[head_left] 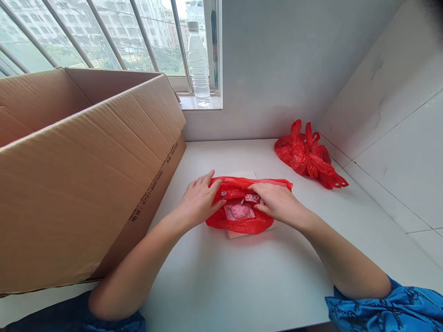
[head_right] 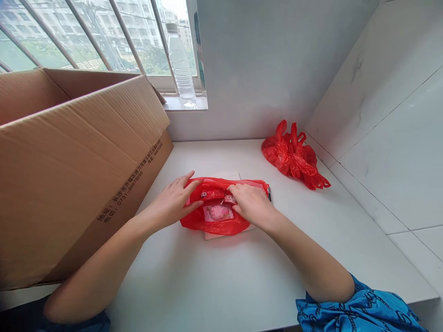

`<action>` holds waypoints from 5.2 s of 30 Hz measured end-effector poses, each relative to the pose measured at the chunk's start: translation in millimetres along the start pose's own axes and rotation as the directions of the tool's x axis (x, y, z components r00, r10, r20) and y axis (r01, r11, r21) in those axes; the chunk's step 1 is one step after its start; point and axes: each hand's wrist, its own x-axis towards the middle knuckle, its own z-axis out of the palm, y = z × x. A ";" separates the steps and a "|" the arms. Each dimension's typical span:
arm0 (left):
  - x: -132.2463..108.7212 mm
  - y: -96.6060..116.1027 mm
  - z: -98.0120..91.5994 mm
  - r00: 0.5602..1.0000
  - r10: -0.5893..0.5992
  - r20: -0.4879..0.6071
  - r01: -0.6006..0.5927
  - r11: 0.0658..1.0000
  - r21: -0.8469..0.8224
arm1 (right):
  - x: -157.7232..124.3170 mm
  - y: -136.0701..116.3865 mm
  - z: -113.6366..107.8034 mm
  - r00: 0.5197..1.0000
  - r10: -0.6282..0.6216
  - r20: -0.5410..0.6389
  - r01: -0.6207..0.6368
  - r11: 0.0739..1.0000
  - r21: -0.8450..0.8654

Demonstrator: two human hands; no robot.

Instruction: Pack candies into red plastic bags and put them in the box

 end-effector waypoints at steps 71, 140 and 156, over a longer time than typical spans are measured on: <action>14.9 2.5 10.4 0.935 -0.056 -0.349 0.013 0.992 -0.124 | 26.1 10.3 27.0 0.993 0.093 -0.079 -0.099 0.993 -0.072; -3.8 6.5 -32.3 0.952 -0.078 -0.296 0.022 0.982 -0.187 | -11.6 24.5 -45.7 0.863 0.190 -0.468 -0.126 0.978 0.165; -16.6 12.0 -23.8 0.996 -0.088 -0.001 0.088 0.994 0.066 | -36.0 34.7 -65.2 0.899 0.234 -0.370 -0.126 0.948 0.293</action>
